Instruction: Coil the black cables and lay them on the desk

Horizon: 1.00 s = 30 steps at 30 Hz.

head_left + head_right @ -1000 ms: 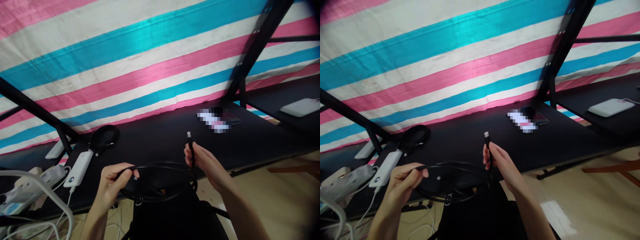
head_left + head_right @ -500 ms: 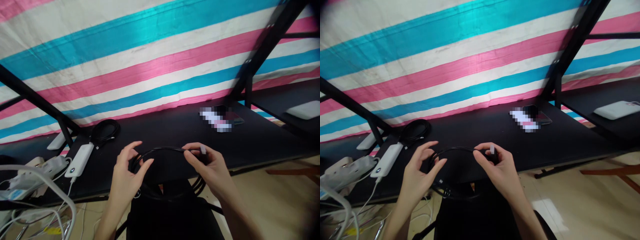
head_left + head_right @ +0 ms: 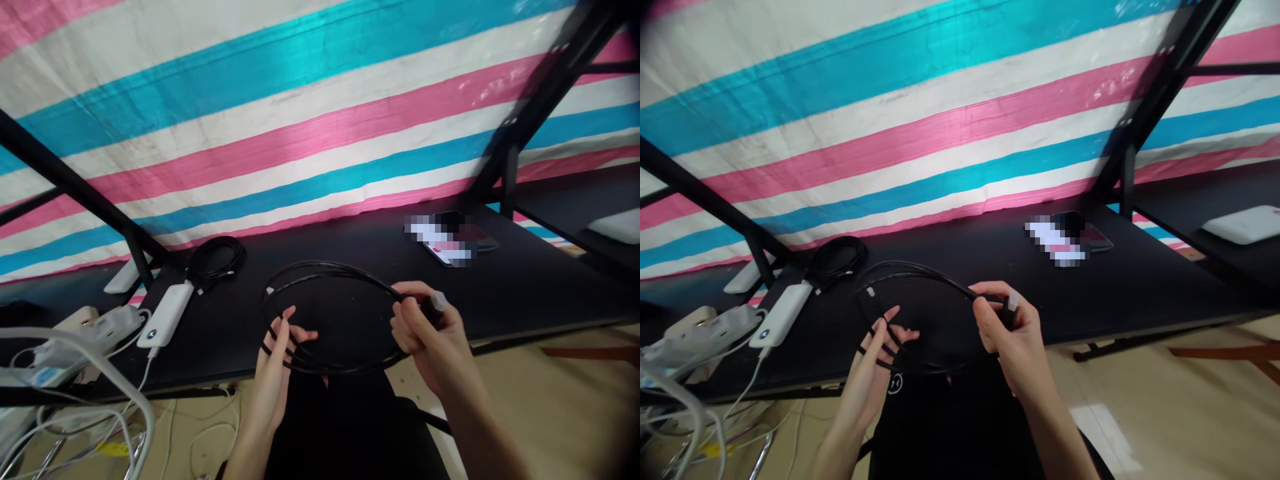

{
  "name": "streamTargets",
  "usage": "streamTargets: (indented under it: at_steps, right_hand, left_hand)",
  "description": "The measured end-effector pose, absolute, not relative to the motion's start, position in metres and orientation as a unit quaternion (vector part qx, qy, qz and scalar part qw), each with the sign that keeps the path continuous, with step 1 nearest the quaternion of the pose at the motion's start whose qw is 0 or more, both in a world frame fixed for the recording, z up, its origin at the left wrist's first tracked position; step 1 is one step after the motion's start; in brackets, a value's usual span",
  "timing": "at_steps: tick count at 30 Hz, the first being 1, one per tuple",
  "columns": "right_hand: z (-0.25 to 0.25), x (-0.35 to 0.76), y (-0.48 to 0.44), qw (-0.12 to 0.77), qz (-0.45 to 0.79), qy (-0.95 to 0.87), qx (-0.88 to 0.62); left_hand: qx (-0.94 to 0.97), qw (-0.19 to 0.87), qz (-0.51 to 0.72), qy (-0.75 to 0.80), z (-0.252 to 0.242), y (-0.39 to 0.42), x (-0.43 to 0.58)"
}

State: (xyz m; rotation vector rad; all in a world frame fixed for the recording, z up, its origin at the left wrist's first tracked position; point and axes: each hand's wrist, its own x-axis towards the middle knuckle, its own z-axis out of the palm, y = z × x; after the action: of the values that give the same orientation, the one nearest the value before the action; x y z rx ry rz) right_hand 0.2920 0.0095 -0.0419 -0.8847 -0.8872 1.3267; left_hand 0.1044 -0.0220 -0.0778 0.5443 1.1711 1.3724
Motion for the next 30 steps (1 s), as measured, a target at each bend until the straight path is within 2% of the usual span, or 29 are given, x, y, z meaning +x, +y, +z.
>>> streamTargets:
  at_steps: [4, 10, 12, 15, 18, 23, 27, 30]
  right_hand:
    - [-0.048, 0.299, 0.013, 0.582, 0.586, -0.387, -0.411]
    - [-0.06, 0.308, 0.021, 0.537, 0.547, -0.45, -0.459]
    - [-0.063, 0.313, 0.024, 0.538, 0.48, -0.481, -0.499]
    - [-0.057, 0.318, 0.022, 0.553, 0.318, -0.55, -0.539]
    - [-0.037, 0.314, 0.013, 0.527, 0.226, -0.651, -0.497]
    - [-0.016, 0.285, 0.008, 0.421, 0.203, -0.78, -0.416]
    - [-0.017, 0.273, 0.014, 0.457, 0.165, -0.763, -0.426]
    - [-0.016, 0.276, 0.013, 0.451, 0.259, -0.741, -0.424]
  left_hand:
    - [0.25, 0.588, 0.591, 0.493, -0.065, -0.022, 0.103]
    - [0.267, 0.652, 0.568, 0.426, -0.053, -0.023, 0.092]
    - [0.266, 0.646, 0.576, 0.424, -0.047, -0.022, 0.087]
    - [0.32, 0.609, 0.556, 0.466, -0.035, -0.021, 0.079]
    - [0.447, 0.542, 0.495, 0.513, -0.025, -0.019, 0.074]
    - [0.566, 0.484, 0.421, 0.517, -0.008, -0.015, 0.077]
    - [0.547, 0.477, 0.454, 0.517, -0.001, -0.017, 0.079]
    - [0.516, 0.487, 0.476, 0.521, -0.002, -0.019, 0.076]
